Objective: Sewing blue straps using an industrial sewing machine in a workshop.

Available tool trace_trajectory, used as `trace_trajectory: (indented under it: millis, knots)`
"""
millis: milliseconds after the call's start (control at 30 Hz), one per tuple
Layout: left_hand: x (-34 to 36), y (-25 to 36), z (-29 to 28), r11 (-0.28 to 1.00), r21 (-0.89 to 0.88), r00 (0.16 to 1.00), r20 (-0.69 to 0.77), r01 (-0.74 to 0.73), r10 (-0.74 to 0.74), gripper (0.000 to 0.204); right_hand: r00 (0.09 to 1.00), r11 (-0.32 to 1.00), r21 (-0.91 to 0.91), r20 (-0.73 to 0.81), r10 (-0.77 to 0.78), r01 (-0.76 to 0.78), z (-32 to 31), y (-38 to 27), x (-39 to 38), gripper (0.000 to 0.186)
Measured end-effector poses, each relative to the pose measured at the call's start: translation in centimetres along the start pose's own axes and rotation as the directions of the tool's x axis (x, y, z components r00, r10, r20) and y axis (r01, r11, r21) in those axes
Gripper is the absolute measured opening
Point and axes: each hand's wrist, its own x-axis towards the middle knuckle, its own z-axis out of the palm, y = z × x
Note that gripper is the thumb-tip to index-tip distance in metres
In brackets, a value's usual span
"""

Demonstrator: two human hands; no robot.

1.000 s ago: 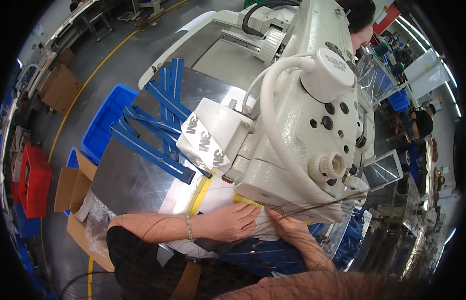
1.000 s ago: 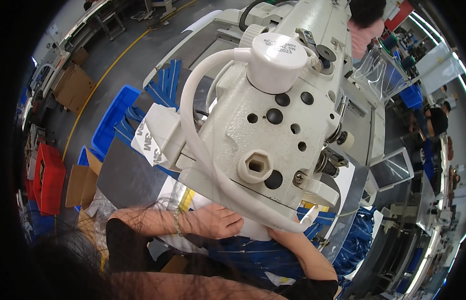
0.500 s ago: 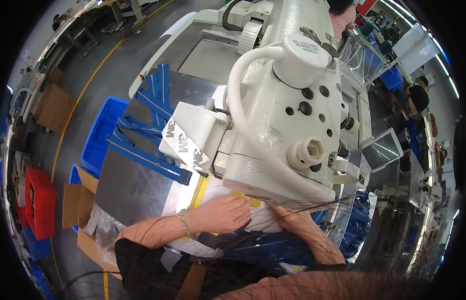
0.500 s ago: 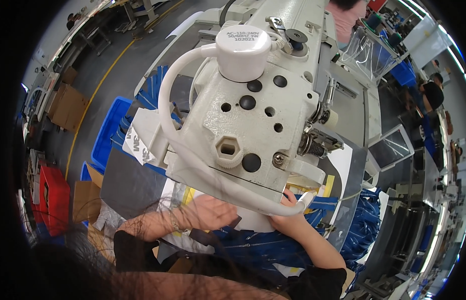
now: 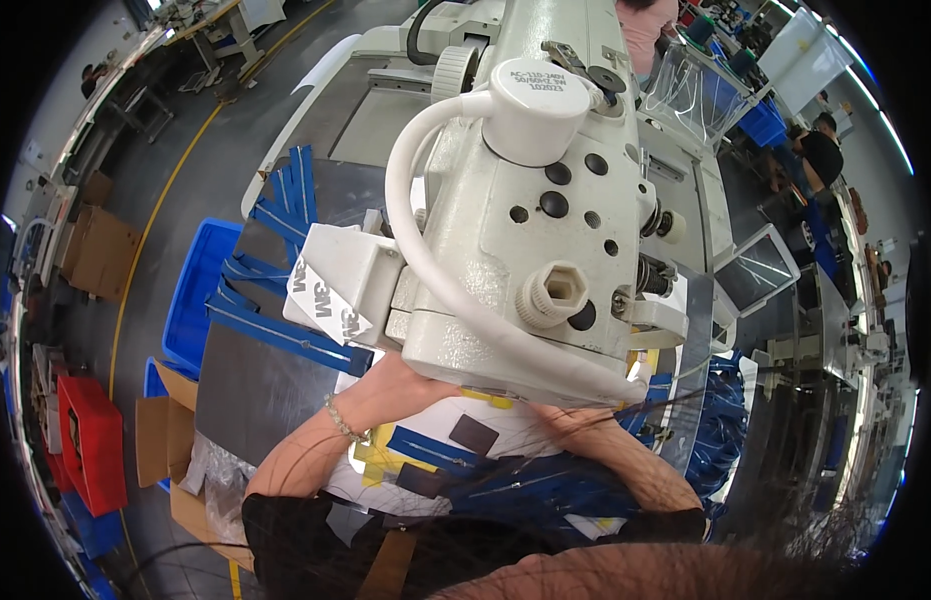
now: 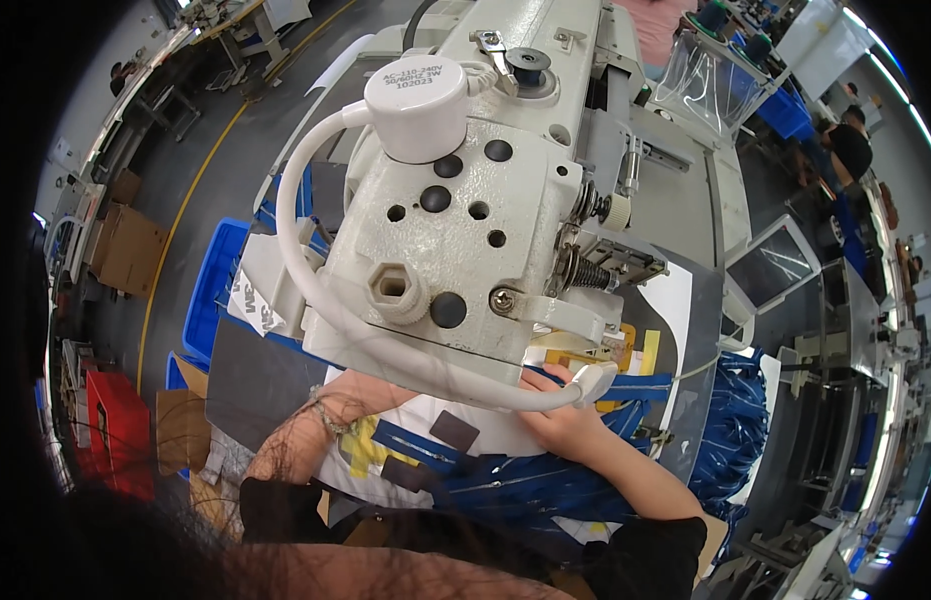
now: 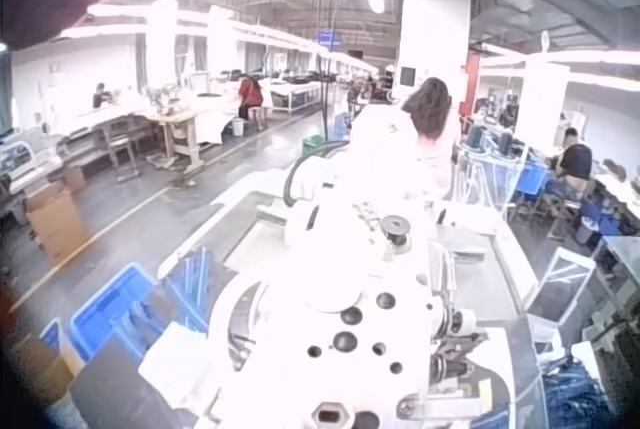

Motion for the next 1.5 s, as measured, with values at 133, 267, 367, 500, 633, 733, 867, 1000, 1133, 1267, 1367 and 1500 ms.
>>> trace_trajectory:
  millis: [133,267,367,500,633,733,867,1000,1133,1267,1367,1500]
  knots:
    - [0.5,-0.1,-0.3,0.996,0.025,0.993,0.090,0.080,-0.082,0.035,0.989,0.991,-0.015,0.064,-0.133,0.134,0.2,0.1,0.2,0.024]
    - [0.6,-0.2,-0.2,0.998,0.061,0.990,0.133,0.030,-0.038,0.036,0.983,0.984,0.065,0.069,-0.168,0.164,-0.1,0.3,0.6,0.026]
    - [0.5,-0.1,0.1,0.994,0.097,0.987,0.143,0.053,-0.067,0.037,0.987,0.982,0.122,0.057,-0.153,0.145,-0.2,0.3,0.7,0.028]
    - [0.5,0.0,0.2,0.984,0.028,0.962,0.204,0.178,-0.180,0.035,0.985,0.973,0.176,0.065,-0.159,0.146,0.3,0.6,0.6,0.031]
    - [0.3,0.2,0.2,0.978,-0.054,0.963,0.195,0.199,-0.186,0.031,0.995,0.967,0.243,0.047,-0.089,0.075,0.8,0.5,0.5,0.035]
    - [0.2,0.1,0.7,0.999,-0.026,1.000,0.017,-0.024,0.024,0.026,0.980,0.972,0.158,0.071,-0.186,0.173,0.6,0.8,0.4,0.040]
    - [-0.2,-0.7,1.2,0.991,-0.089,0.981,0.172,0.103,-0.087,0.048,0.983,0.977,0.141,0.074,-0.170,0.159,0.5,0.7,0.5,0.045]
    - [-0.5,-1.5,1.7,0.794,0.494,0.934,0.134,-0.353,0.332,0.031,0.987,0.987,0.137,0.125,-0.099,0.082,0.3,0.2,0.6,0.048]
    - [-1.0,-1.5,2.3,0.740,0.553,0.914,0.106,-0.382,0.393,0.031,0.984,0.984,0.050,0.036,-0.175,0.173,-0.2,0.3,1.5,0.047]
    - [-0.8,-1.3,2.3,0.777,0.514,0.930,0.157,-0.363,0.331,0.033,0.964,0.964,0.002,-0.003,-0.264,0.264,-0.9,0.8,2.5,0.046]
    - [-0.7,-1.2,2.1,0.726,0.561,0.910,0.138,-0.397,0.391,0.033,0.947,0.947,-0.029,-0.013,-0.321,0.321,-0.7,1.5,3.1,0.041]
    - [-0.6,-0.9,1.8,0.773,0.499,0.914,0.118,-0.392,0.387,0.028,0.936,0.914,-0.204,0.046,-0.350,0.352,0.4,2.4,3.4,0.033]
